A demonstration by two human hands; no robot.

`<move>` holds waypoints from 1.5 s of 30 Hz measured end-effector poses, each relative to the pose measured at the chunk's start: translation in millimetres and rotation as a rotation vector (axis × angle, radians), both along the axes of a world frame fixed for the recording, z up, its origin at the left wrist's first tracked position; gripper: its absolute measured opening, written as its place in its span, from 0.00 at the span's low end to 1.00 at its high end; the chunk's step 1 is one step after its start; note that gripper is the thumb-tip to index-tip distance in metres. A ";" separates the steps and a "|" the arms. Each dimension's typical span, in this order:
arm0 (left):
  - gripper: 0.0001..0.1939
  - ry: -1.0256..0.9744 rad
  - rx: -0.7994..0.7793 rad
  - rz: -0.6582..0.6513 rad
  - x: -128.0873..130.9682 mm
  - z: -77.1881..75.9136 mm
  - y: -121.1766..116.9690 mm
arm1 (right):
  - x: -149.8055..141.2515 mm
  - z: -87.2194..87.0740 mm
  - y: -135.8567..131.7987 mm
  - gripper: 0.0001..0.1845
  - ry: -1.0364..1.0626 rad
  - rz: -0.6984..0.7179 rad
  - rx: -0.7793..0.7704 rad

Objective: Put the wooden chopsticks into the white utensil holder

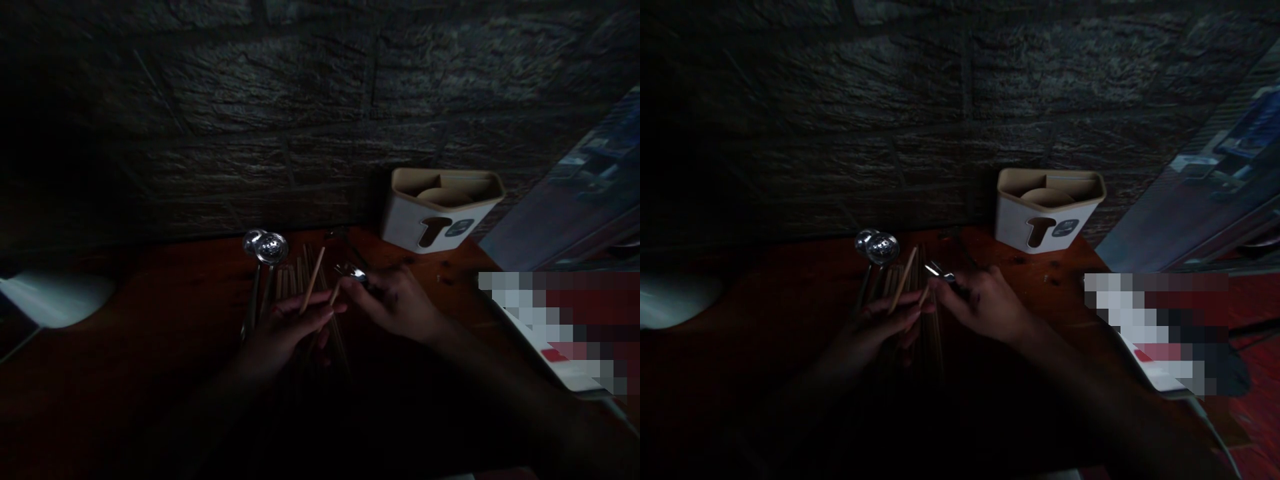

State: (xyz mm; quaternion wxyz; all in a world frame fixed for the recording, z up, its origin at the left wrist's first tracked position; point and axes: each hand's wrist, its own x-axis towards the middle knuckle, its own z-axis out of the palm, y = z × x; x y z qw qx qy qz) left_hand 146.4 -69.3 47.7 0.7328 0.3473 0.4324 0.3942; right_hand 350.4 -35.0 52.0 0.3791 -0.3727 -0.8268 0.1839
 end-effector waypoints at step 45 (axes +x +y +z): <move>0.21 0.112 0.070 0.012 1.0 -0.3 0.1 | 15.6 -0.1 22.3 0.25 -0.062 -0.325 0.029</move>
